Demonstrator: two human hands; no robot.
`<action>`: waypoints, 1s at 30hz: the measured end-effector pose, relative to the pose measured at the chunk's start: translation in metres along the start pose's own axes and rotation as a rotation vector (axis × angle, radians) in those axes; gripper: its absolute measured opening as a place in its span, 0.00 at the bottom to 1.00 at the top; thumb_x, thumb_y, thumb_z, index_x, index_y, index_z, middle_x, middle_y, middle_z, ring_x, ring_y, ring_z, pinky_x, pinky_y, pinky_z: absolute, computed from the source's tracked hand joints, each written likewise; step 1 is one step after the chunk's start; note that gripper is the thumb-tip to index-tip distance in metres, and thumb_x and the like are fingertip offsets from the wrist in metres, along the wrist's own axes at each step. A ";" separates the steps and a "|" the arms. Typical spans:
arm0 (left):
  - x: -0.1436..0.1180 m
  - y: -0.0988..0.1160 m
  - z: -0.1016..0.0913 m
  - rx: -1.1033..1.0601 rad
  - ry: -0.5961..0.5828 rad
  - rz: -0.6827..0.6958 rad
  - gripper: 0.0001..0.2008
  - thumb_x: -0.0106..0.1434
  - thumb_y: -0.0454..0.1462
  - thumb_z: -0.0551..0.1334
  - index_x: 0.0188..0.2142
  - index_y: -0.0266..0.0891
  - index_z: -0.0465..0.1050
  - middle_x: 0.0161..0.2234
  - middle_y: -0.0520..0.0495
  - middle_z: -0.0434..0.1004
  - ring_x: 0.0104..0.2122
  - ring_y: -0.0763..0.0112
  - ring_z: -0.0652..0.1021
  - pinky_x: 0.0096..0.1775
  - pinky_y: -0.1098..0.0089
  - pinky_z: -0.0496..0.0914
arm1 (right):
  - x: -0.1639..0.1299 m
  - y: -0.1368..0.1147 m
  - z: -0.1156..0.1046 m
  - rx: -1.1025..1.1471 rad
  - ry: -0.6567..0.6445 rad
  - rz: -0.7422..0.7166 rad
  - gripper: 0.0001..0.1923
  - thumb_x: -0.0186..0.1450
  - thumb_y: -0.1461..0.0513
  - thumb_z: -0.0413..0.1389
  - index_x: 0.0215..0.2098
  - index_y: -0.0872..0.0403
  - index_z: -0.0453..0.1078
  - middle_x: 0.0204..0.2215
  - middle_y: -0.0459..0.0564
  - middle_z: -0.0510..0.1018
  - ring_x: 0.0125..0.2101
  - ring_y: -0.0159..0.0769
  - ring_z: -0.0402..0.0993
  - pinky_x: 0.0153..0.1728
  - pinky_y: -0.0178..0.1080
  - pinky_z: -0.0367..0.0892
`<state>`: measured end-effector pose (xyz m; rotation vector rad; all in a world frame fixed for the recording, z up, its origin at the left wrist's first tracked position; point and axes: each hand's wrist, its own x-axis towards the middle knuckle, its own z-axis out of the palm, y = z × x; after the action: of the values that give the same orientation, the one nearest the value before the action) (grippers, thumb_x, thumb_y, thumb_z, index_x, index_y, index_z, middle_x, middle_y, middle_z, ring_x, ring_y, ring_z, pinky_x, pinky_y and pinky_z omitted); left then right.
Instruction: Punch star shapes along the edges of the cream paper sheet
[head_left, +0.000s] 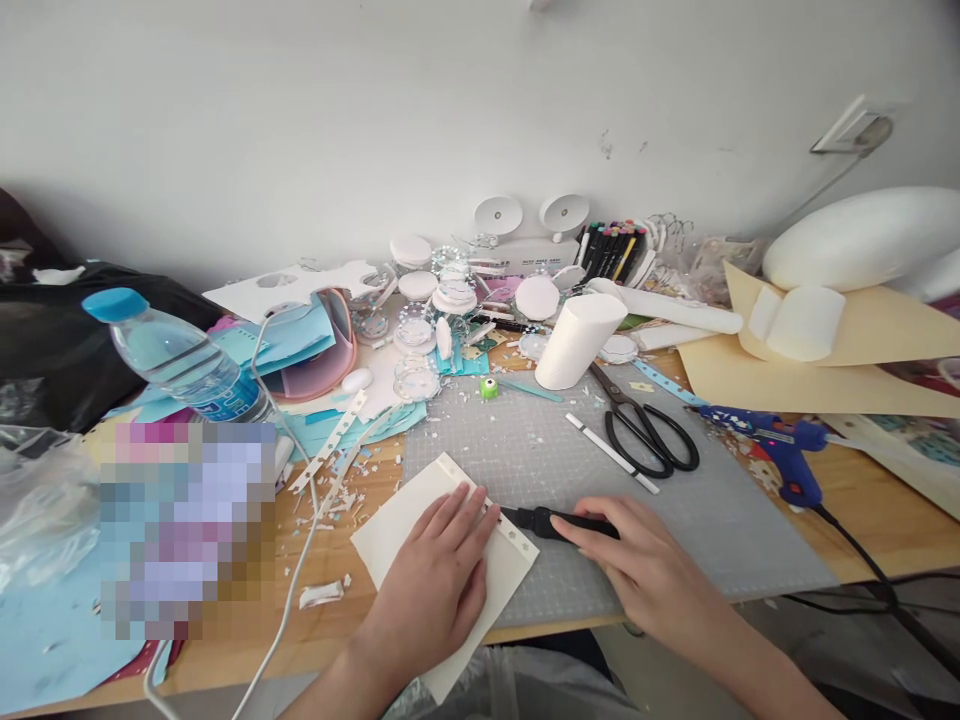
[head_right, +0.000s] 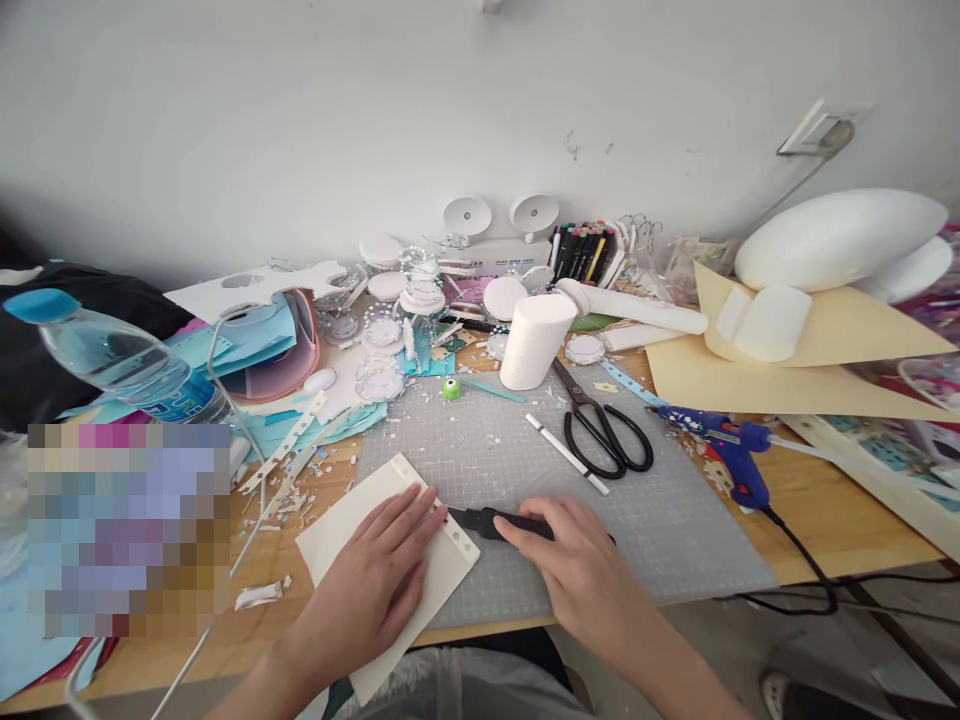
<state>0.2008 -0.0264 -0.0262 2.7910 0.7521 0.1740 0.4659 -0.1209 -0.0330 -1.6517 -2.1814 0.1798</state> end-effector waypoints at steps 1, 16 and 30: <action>0.000 0.000 0.000 0.000 0.000 0.002 0.30 0.66 0.32 0.51 0.67 0.38 0.50 0.68 0.43 0.50 0.67 0.56 0.52 0.64 0.51 0.57 | 0.005 0.000 0.002 0.003 0.000 -0.006 0.28 0.66 0.73 0.47 0.58 0.44 0.69 0.47 0.53 0.72 0.47 0.40 0.69 0.47 0.45 0.69; -0.003 0.005 0.002 -0.005 0.095 -0.077 0.29 0.63 0.31 0.54 0.64 0.40 0.56 0.66 0.30 0.49 0.65 0.45 0.55 0.59 0.45 0.62 | 0.069 0.003 0.020 0.004 0.052 -0.089 0.26 0.66 0.73 0.48 0.57 0.45 0.70 0.47 0.53 0.73 0.47 0.43 0.68 0.47 0.49 0.69; 0.004 0.005 -0.009 0.008 0.022 -0.124 0.25 0.66 0.33 0.53 0.63 0.40 0.57 0.60 0.35 0.61 0.59 0.50 0.65 0.55 0.49 0.66 | 0.081 0.006 0.027 0.006 0.208 -0.009 0.20 0.69 0.68 0.48 0.57 0.49 0.69 0.44 0.54 0.74 0.46 0.41 0.71 0.47 0.47 0.70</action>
<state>0.2052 -0.0270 -0.0164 2.7434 0.9291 0.1800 0.4425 -0.0387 -0.0403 -1.5812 -2.0303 0.0103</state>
